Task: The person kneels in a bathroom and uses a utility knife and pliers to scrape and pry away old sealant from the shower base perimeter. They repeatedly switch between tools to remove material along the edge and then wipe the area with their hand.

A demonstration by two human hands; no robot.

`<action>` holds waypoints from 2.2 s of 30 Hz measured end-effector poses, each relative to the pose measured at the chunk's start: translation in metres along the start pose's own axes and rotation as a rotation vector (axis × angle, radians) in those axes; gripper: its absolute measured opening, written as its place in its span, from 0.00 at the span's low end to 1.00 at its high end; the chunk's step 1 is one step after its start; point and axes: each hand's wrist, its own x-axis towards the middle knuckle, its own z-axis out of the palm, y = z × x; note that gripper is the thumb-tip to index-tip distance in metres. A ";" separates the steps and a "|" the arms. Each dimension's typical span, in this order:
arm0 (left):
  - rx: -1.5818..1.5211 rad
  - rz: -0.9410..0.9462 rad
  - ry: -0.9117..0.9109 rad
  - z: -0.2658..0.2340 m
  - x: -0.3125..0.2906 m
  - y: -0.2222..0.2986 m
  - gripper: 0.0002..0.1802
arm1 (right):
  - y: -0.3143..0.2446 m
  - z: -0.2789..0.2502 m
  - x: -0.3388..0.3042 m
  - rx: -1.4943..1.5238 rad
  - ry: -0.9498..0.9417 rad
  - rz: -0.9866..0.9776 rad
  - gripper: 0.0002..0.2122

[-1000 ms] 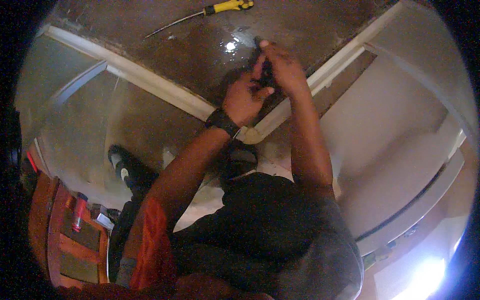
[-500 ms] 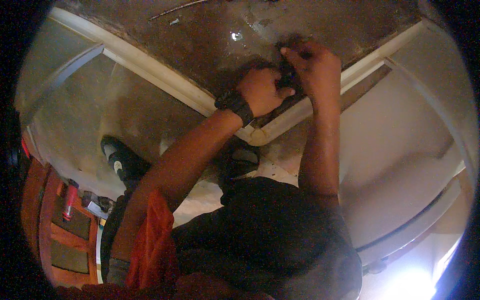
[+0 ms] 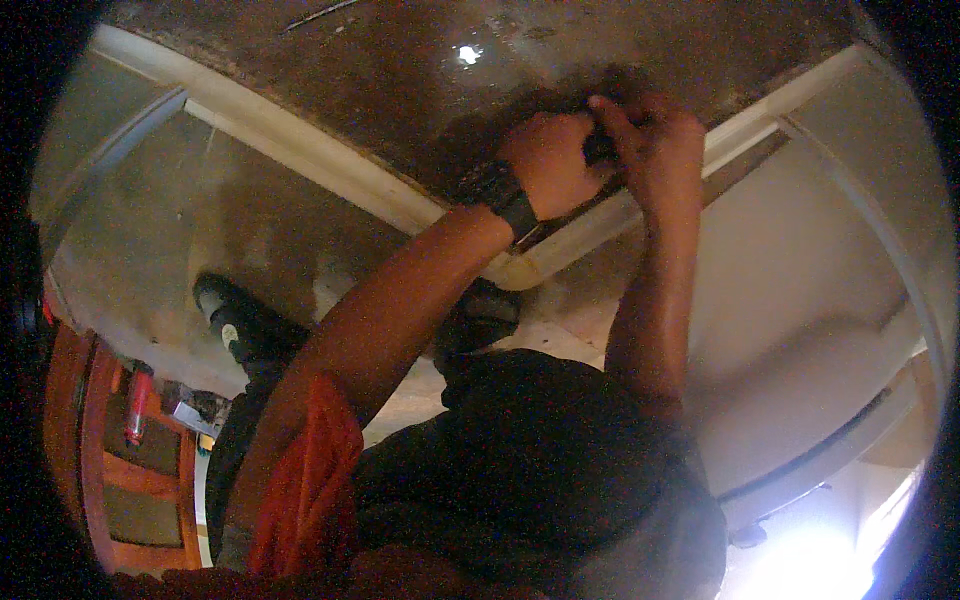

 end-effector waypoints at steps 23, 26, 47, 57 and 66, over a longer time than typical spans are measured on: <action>0.430 -0.124 -0.120 -0.032 -0.015 -0.046 0.40 | -0.144 -0.119 0.059 -0.165 -0.156 -0.014 0.20; 0.397 -0.066 -0.085 -0.040 -0.008 -0.037 0.41 | -0.167 -0.207 0.014 -0.059 0.053 0.040 0.18; 0.367 -0.075 -0.190 0.002 0.056 -0.045 0.39 | -0.142 -0.339 -0.324 -0.331 0.510 0.340 0.09; 0.193 -0.095 -0.178 0.014 0.014 0.000 0.28 | -0.052 -0.297 -0.431 -0.292 0.437 0.898 0.15; 0.158 0.009 -0.224 0.023 0.035 -0.034 0.35 | -0.014 -0.322 -0.400 -0.108 0.199 1.064 0.20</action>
